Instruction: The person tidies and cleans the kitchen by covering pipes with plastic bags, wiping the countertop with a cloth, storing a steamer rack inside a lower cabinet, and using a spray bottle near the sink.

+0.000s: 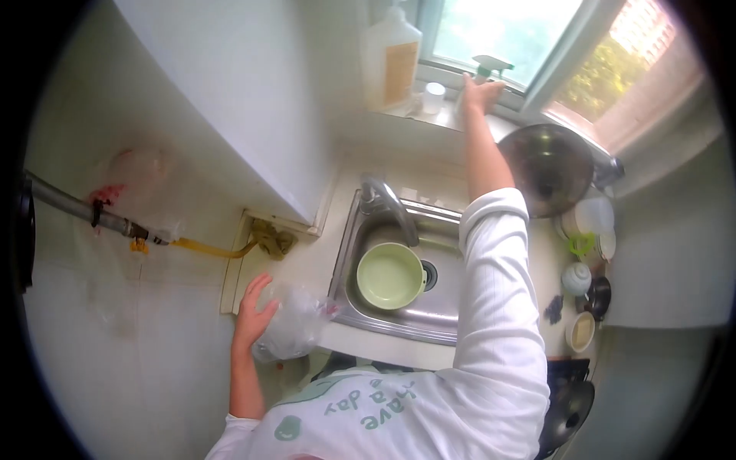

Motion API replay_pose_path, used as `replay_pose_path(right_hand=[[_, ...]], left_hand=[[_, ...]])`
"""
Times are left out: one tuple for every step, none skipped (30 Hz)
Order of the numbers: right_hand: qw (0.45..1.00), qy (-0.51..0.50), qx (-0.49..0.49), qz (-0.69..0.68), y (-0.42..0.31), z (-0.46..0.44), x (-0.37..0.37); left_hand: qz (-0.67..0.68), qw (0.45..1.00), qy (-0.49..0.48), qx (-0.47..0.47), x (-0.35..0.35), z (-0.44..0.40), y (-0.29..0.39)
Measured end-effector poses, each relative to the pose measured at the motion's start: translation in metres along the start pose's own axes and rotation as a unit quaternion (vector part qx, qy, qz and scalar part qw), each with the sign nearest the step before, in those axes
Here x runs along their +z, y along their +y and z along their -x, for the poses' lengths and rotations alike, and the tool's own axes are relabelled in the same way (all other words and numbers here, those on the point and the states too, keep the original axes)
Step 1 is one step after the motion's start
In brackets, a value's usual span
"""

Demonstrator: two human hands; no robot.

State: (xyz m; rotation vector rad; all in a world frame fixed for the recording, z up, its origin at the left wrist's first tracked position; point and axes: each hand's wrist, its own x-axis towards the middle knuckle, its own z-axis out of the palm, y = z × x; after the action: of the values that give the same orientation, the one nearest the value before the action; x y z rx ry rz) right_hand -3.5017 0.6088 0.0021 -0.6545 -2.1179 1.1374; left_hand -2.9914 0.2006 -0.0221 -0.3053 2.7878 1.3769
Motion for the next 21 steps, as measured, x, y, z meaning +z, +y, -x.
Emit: replay_pose_path(right_hand=[[0.999,0.023,0.005,0.037,0.000,-0.005,0.007],[0.998,0.040,0.009,0.042,0.001,-0.009,0.012],[0.999,0.017,0.020,0.040,-0.003,-0.009,0.008],[0.999,-0.004,0.031,0.038,-0.005,-0.008,-0.001],[1.000,0.000,0.005,0.026,-0.008,-0.004,-0.010],[1.000,0.005,-0.020,0.014,-0.009,-0.003,-0.015],[0.998,0.036,-0.003,-0.047,-0.010,0.000,-0.019],[0.993,0.024,-0.057,-0.097,-0.006,0.005,-0.030],[0.978,0.018,-0.127,-0.167,0.001,0.008,-0.039],[0.964,0.065,-0.213,-0.148,0.019,0.006,-0.044],[0.944,0.015,-0.251,-0.212,0.030,0.012,-0.062],[0.947,-0.054,-0.206,-0.239,0.019,0.041,-0.099],[0.933,-0.121,-0.115,-0.318,-0.009,0.086,-0.141],[0.932,-0.162,-0.130,-0.298,-0.010,0.107,-0.170],[0.922,-0.222,-0.149,-0.278,0.007,0.119,-0.191],[0.917,-0.231,-0.160,-0.282,-0.001,0.148,-0.216],[0.913,-0.280,-0.122,-0.271,0.000,0.175,-0.240],[0.895,-0.295,-0.077,-0.325,0.002,0.204,-0.254],[0.872,-0.322,-0.062,-0.364,-0.004,0.233,-0.268],[0.865,-0.350,-0.047,-0.355,-0.009,0.256,-0.281],[0.846,-0.404,-0.026,-0.348,-0.005,0.274,-0.285]], left_hand=[[-0.003,1.000,-0.006,0.008,0.005,0.002,0.005],[-0.004,1.000,-0.013,0.017,0.009,0.004,0.008],[-0.002,1.000,-0.007,0.010,0.013,0.005,0.009],[-0.014,1.000,-0.012,0.018,0.017,0.007,0.009],[-0.026,0.999,-0.016,0.027,0.021,0.009,0.010],[-0.023,0.999,-0.011,0.022,0.025,0.009,0.010],[-0.035,0.999,-0.011,0.031,0.028,0.008,0.011],[-0.047,0.998,-0.012,0.038,0.029,0.008,0.013],[-0.047,0.998,-0.007,0.030,0.030,0.009,0.016],[-0.053,0.998,-0.011,0.025,0.032,0.006,0.022],[-0.060,0.998,-0.015,0.020,0.034,0.004,0.028],[-0.061,0.998,-0.007,0.014,0.037,0.003,0.032],[-0.048,0.998,-0.008,0.037,0.042,-0.001,0.034],[-0.034,0.997,-0.011,0.063,0.047,-0.005,0.037],[-0.035,0.997,-0.008,0.062,0.053,-0.008,0.042],[0.000,0.997,-0.012,0.078,0.059,-0.012,0.048],[0.035,0.995,-0.016,0.094,0.065,-0.016,0.054],[0.034,0.995,-0.016,0.095,0.073,-0.018,0.060],[0.089,0.991,-0.040,0.096,0.080,-0.020,0.067],[0.143,0.983,-0.066,0.097,0.088,-0.020,0.073],[0.142,0.983,-0.067,0.097,0.096,-0.019,0.079]])
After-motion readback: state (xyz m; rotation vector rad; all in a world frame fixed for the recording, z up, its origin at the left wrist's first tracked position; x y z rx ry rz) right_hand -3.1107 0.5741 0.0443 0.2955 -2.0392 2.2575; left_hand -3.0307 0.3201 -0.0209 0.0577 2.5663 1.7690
